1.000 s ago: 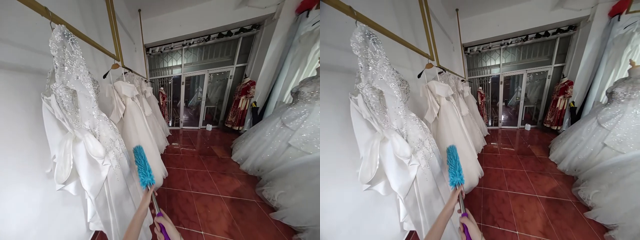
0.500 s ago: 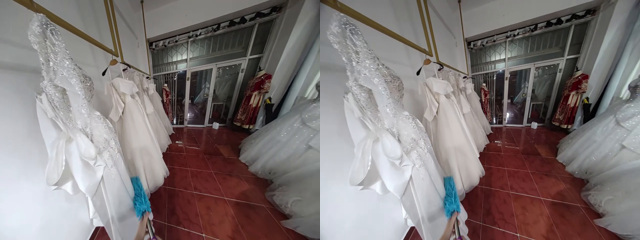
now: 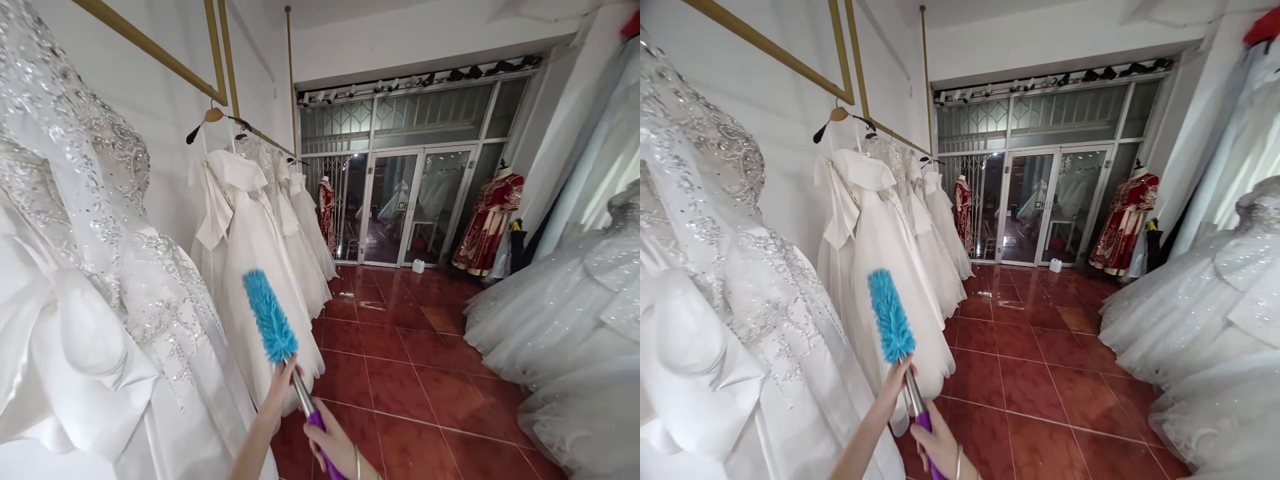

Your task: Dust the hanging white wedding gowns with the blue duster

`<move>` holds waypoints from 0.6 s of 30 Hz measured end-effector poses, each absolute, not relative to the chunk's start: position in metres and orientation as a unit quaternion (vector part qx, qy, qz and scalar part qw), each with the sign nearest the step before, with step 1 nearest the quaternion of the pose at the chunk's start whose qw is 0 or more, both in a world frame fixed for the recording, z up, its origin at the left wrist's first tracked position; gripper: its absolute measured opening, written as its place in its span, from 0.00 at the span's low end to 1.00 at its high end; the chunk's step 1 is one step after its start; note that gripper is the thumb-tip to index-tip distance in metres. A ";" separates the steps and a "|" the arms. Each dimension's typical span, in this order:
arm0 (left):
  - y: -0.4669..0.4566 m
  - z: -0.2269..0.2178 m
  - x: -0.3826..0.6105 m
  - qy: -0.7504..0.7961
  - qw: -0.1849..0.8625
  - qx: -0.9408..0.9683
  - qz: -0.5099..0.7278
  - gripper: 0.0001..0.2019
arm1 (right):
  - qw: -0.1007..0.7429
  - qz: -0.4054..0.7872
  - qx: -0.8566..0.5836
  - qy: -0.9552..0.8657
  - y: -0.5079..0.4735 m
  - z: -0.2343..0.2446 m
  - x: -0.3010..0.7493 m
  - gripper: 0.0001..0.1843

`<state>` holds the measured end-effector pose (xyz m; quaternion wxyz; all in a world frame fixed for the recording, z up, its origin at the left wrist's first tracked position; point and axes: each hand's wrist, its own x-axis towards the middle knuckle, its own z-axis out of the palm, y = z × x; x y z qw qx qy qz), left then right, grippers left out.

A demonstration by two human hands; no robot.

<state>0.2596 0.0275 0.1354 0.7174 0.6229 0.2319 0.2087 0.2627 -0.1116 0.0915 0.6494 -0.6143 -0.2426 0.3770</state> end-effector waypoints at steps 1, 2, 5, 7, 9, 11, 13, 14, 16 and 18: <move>0.035 0.162 0.273 0.201 0.714 0.625 0.242 0.19 | 0.639 0.350 -0.633 -0.264 -0.106 0.115 0.278 0.23; 0.044 0.185 0.286 0.185 0.709 0.626 0.266 0.18 | 0.621 0.325 -0.649 -0.296 -0.099 0.138 0.294 0.21; 0.072 0.233 0.323 0.131 0.709 0.614 0.322 0.16 | 0.551 0.229 -0.697 -0.397 -0.078 0.197 0.341 0.15; 0.093 0.251 0.348 0.111 0.711 0.605 0.341 0.15 | 0.456 0.161 -0.750 -0.452 -0.063 0.222 0.371 0.16; 0.115 0.258 0.371 0.117 0.717 0.596 0.344 0.14 | 0.387 0.107 -0.784 -0.474 -0.045 0.235 0.399 0.17; 0.136 0.255 0.392 0.145 0.725 0.583 0.338 0.15 | 0.336 0.065 -0.809 -0.478 -0.026 0.237 0.423 0.19; 0.154 0.241 0.410 0.186 0.730 0.571 0.326 0.16 | 0.281 0.036 -0.829 -0.482 -0.008 0.229 0.443 0.20; 0.162 0.230 0.417 0.205 0.732 0.566 0.319 0.16 | 0.254 0.030 -0.836 -0.486 0.000 0.221 0.451 0.21; 0.172 0.201 0.428 0.248 0.734 0.555 0.304 0.18 | 0.205 0.028 -0.844 -0.495 0.014 0.199 0.465 0.20; 0.176 0.166 0.435 0.299 0.734 0.537 0.289 0.18 | 0.162 0.032 -0.847 -0.506 0.021 0.170 0.477 0.20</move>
